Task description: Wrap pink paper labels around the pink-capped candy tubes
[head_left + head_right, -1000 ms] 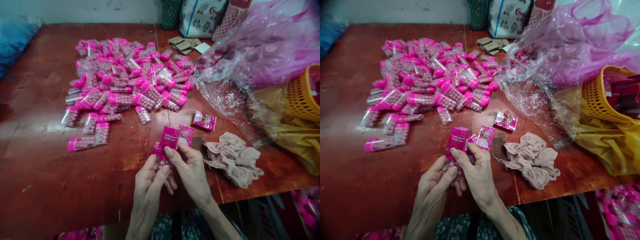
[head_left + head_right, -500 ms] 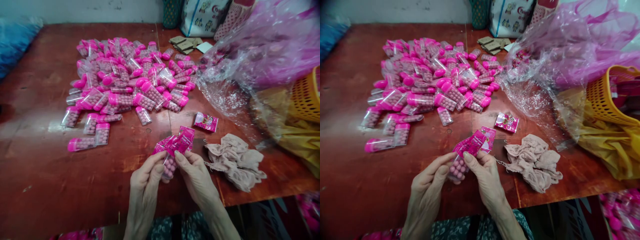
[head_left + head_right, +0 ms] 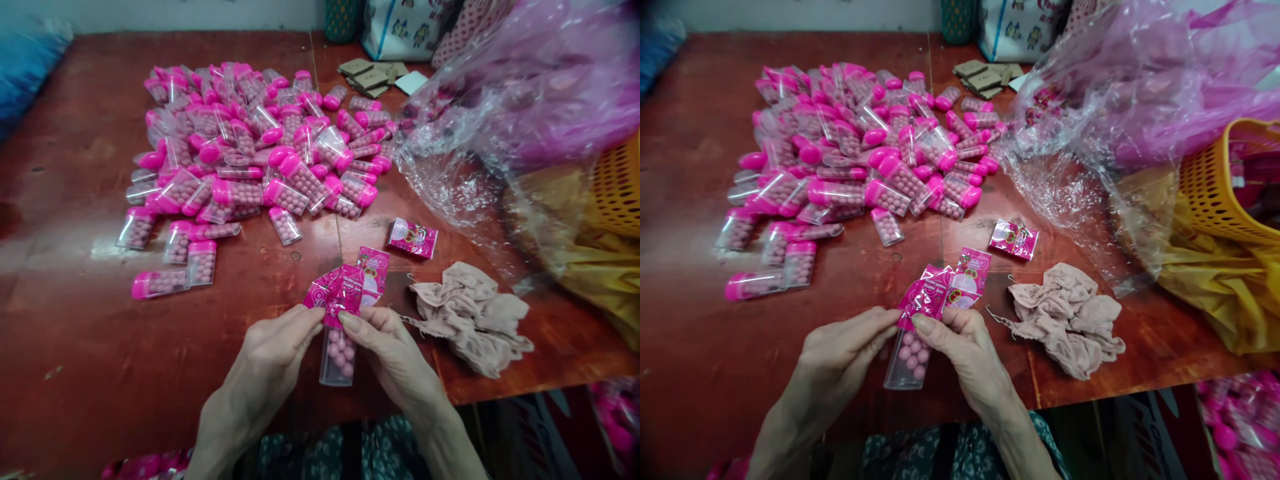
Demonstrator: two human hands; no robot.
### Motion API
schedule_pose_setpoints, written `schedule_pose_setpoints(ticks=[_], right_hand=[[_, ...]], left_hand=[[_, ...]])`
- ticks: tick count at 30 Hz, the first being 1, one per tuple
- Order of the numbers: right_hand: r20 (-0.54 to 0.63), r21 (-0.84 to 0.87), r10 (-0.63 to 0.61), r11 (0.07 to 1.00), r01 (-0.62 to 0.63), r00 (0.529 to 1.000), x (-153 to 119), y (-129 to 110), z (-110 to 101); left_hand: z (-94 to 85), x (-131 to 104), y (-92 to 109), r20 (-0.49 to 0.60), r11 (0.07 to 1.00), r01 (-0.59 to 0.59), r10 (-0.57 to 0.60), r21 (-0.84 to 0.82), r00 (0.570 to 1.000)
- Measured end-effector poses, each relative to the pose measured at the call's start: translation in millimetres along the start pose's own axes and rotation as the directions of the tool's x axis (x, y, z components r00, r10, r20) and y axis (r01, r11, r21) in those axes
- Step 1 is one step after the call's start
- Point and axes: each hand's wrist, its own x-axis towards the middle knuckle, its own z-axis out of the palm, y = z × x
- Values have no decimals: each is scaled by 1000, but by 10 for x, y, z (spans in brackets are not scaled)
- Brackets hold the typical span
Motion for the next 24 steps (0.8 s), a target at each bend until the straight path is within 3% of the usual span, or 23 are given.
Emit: schedule_pose_setpoints(ticks=[4,8,12,19,24], right_hand=[[-17,5,24,1000,-24,1000,-10,-18,-5],[-51,16,46,999,-45,998,-7,-17,7],[-62,-11,54,998,-55,997,17,-6,10],[-91,-4,-6,1000,6,996,33,54,16],[18,-21,5,1000,-4,1000,-64,192,82]], left_hand=[[-43,7,-32,110,997,-52,47,48,993],[-49,-41,-77,113,995,-65,56,80,992],[-41,-60,-116,74,996,-62,58,57,996],[79,-3,-105,-10,999,48,-48,-12,999],[129,-7,-78,-75,986,149,-143,69,987]])
